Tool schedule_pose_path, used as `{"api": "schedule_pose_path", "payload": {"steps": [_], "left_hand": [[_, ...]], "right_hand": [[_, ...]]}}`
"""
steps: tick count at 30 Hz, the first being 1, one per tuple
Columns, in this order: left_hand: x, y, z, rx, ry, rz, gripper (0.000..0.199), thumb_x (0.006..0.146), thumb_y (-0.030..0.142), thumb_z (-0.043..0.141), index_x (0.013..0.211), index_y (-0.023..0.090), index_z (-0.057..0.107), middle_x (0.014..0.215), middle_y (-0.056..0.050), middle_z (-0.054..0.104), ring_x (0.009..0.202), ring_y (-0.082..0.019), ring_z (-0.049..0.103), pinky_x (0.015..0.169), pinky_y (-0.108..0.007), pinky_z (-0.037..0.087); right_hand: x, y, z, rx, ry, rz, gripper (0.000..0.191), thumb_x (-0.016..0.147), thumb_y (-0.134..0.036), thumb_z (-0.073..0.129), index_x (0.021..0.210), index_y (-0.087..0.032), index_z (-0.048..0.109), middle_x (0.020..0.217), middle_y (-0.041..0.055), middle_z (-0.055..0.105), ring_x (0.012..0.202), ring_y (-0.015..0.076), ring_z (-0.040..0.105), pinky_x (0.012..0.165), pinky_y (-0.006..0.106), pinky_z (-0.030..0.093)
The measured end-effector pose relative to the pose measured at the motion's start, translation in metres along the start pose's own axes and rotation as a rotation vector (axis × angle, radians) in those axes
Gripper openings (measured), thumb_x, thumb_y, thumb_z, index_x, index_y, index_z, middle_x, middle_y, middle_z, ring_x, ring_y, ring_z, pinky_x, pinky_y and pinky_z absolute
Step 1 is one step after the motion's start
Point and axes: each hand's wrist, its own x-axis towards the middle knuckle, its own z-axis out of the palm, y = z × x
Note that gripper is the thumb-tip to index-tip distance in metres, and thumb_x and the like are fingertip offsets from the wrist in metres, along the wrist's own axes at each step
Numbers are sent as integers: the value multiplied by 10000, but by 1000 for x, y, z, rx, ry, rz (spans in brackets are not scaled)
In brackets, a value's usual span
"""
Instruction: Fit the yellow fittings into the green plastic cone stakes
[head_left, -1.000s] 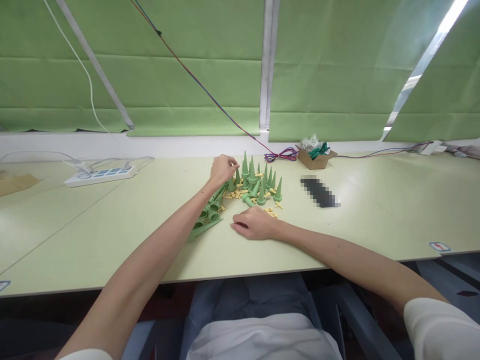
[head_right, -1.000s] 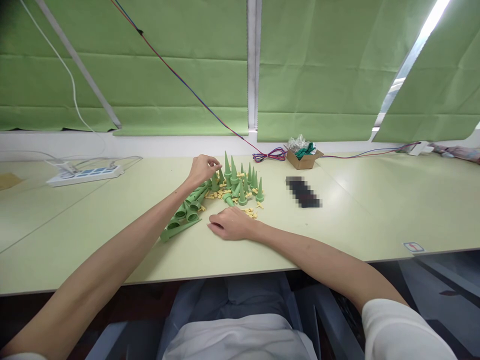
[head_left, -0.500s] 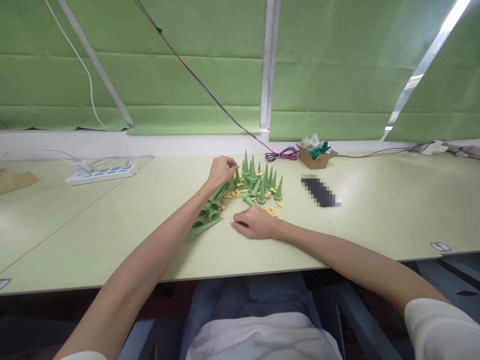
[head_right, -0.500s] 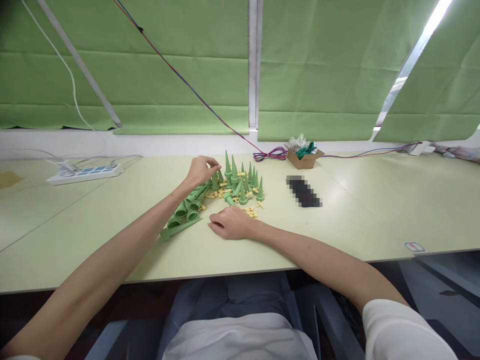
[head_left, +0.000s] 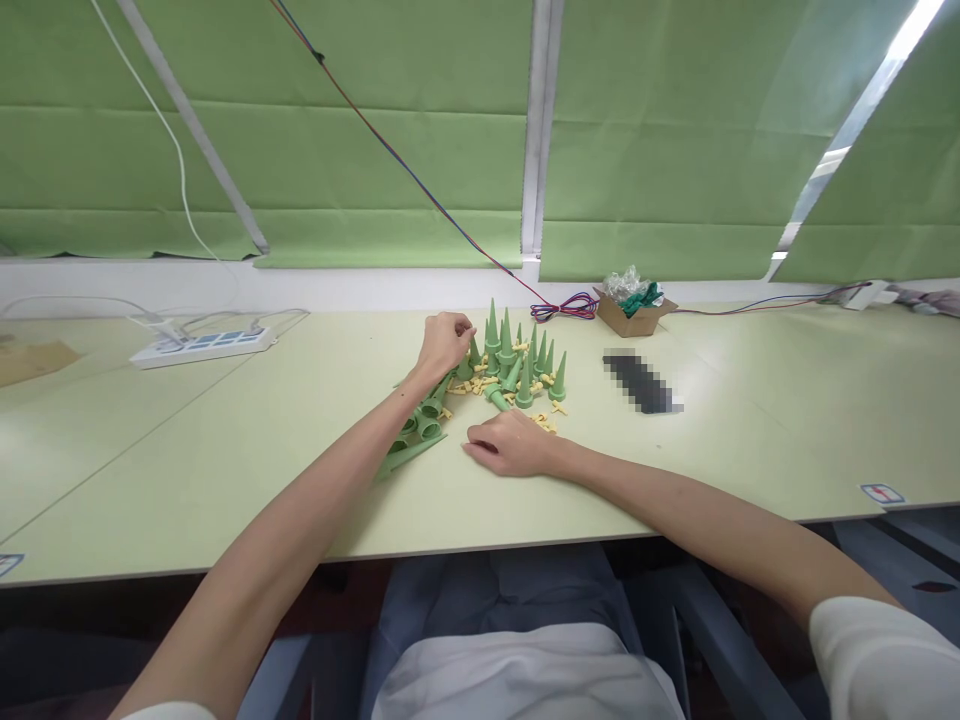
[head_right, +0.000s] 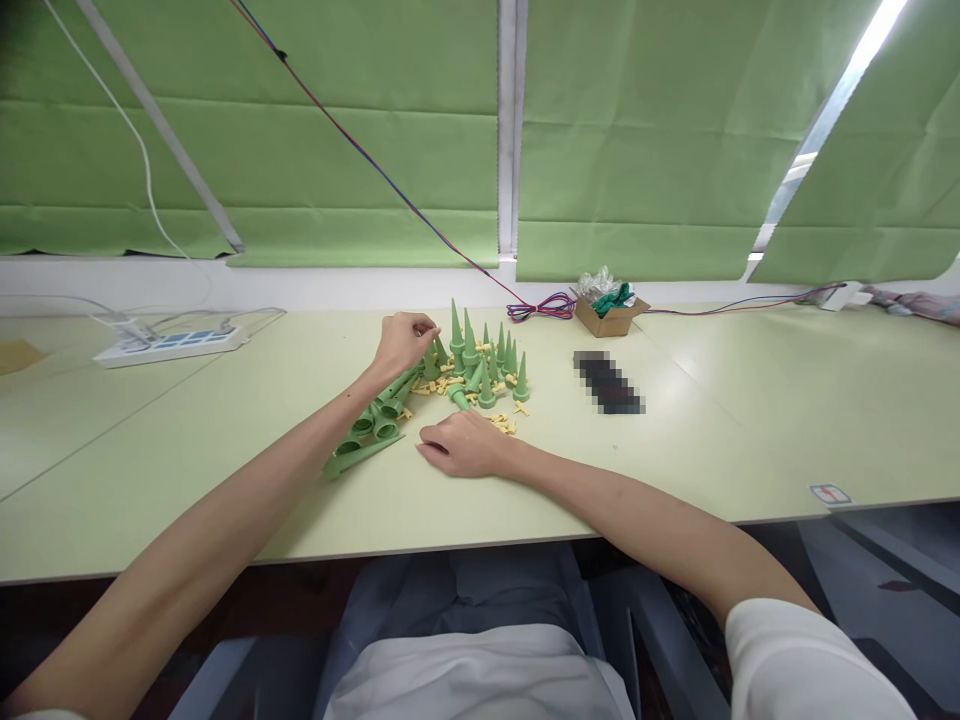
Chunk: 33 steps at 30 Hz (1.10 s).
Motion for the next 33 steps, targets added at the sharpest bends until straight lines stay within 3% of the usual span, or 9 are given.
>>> {"api": "schedule_pose_path", "payload": {"steps": [14, 22, 33], "left_hand": [[-8, -1, 1, -25, 69, 3, 222, 860, 288, 569, 796, 167, 743, 692, -46, 700, 651, -183, 600, 749, -303, 484], [-2, -3, 4, -31, 98, 31, 201, 852, 287, 598, 782, 168, 744, 682, -42, 692, 637, -177, 586, 808, -313, 468], [-1, -1, 6, -62, 145, -6, 202, 871, 305, 590, 841, 181, 746, 718, -30, 700, 642, -173, 578, 777, -302, 457]], "right_hand": [[1, 1, 2, 3, 1, 4, 319, 1002, -301, 424, 729, -166, 520, 637, 4, 559, 557, 113, 345, 622, 298, 144], [0, 1, 2, 0, 3, 6, 326, 1004, -309, 415, 728, -168, 518, 635, 3, 560, 555, 111, 327, 620, 301, 142], [1, 0, 0, 1, -8, 6, 321, 1001, -301, 412, 734, -166, 527, 646, 14, 574, 561, 115, 352, 617, 296, 152]]}}
